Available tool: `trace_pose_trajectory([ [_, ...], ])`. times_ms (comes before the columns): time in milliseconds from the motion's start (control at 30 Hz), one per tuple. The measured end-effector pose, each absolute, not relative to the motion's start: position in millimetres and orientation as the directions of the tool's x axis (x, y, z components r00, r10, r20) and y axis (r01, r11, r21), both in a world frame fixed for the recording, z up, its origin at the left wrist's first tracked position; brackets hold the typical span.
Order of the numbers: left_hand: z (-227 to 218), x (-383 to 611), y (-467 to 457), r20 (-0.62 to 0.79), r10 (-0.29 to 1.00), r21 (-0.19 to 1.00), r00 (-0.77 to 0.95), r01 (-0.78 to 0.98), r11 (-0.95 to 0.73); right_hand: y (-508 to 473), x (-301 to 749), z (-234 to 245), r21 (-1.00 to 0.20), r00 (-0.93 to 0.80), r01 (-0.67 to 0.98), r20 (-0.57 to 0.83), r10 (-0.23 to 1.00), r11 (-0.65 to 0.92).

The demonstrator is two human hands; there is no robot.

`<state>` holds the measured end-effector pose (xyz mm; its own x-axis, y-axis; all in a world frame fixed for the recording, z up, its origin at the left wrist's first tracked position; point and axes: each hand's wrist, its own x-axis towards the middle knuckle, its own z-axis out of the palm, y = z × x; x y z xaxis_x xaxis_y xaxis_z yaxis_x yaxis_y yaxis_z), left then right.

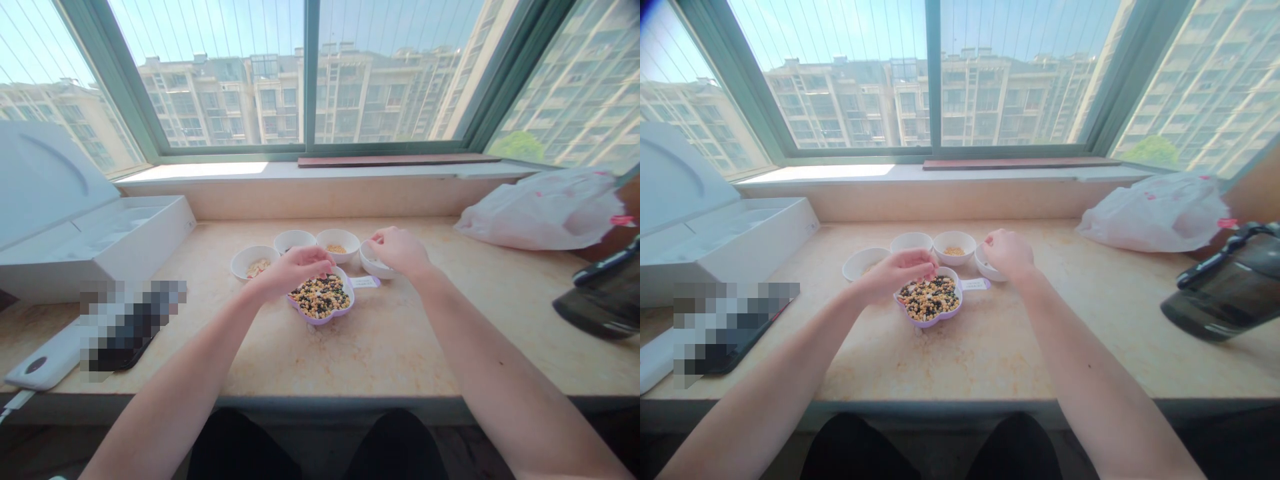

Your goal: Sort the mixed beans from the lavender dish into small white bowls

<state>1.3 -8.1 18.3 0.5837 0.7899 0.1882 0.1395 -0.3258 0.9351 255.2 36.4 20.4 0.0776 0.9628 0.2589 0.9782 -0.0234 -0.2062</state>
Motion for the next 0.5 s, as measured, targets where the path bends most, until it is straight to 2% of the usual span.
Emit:
trace_pose_trajectory([
  [200, 21.2, -3.9, -8.0, 0.166, 0.807, 0.982, 0.567, -0.17, -0.083, 31.0, 237.8, 17.8, -0.307, -0.071, 0.933, 0.353, 0.933, 0.188],
  [333, 21.3, -3.2, -9.1, 0.159, 0.799, 0.971, 0.579, -0.237, -0.022, 20.3, 220.5, 13.7, -0.376, -0.365, 0.804, 0.301, 0.881, 0.462],
  [400, 20.3, -1.5, -6.8, 0.174, 0.839, 0.962, 0.515, -0.271, -0.033, 13.8, 212.2, 10.3, -0.398, -0.535, 0.706, 0.243, 0.809, 0.586],
  [500, 17.3, -0.3, 1.6, 0.186, 0.933, 0.939, 0.308, -0.335, -0.076, 5.0, 201.3, 4.5, -0.387, -0.649, 0.635, 0.202, 0.734, 0.668],
])
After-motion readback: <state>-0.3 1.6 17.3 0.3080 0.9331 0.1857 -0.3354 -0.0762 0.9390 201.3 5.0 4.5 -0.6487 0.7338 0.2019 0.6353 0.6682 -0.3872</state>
